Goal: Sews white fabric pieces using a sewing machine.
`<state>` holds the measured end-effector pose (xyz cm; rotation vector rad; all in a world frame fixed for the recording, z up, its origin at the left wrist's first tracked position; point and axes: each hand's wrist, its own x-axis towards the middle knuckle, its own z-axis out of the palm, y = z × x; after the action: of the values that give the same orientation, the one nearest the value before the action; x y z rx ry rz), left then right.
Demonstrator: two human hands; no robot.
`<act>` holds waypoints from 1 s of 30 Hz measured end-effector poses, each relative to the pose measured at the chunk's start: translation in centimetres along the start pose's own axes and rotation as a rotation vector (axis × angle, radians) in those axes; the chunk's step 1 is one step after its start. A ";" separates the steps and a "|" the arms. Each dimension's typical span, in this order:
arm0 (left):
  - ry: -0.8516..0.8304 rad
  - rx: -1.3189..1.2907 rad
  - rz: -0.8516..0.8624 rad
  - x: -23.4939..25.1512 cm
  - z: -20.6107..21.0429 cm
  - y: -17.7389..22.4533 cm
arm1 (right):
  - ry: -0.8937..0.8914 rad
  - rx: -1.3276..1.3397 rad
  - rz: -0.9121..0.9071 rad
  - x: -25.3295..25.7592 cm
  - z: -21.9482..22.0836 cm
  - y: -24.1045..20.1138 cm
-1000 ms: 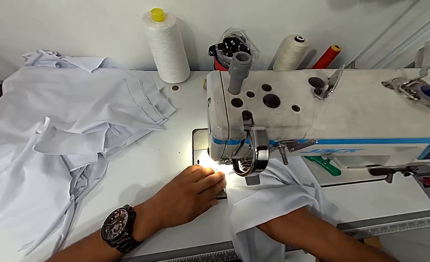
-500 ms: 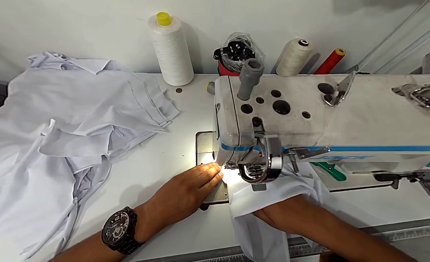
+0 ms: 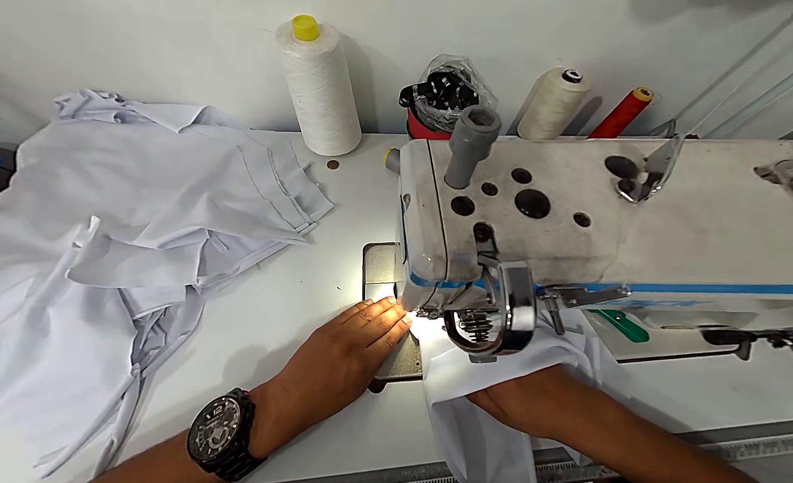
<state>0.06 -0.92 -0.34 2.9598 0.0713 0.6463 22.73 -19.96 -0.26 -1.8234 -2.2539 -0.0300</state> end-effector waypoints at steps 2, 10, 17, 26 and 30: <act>0.001 -0.003 -0.003 0.0 -0.1 0.0 | -0.002 -0.015 -0.010 0.0 0.0 0.1; -0.004 0.018 -0.013 0.2 0.0 -0.3 | -0.039 0.005 -0.048 0.7 -0.6 1.0; -0.001 0.041 -0.030 0.4 0.0 -0.4 | -0.045 0.023 -0.075 1.2 -0.6 1.7; 0.018 0.078 -0.051 1.2 0.0 -0.9 | -0.093 0.021 -0.085 2.1 -0.8 2.8; 0.010 0.078 -0.060 1.3 0.1 -1.2 | -0.123 0.045 -0.078 2.6 -1.2 2.9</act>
<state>1.24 0.30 -0.06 3.0159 0.1894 0.6647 25.25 -17.00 1.01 -1.7585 -2.3875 0.1222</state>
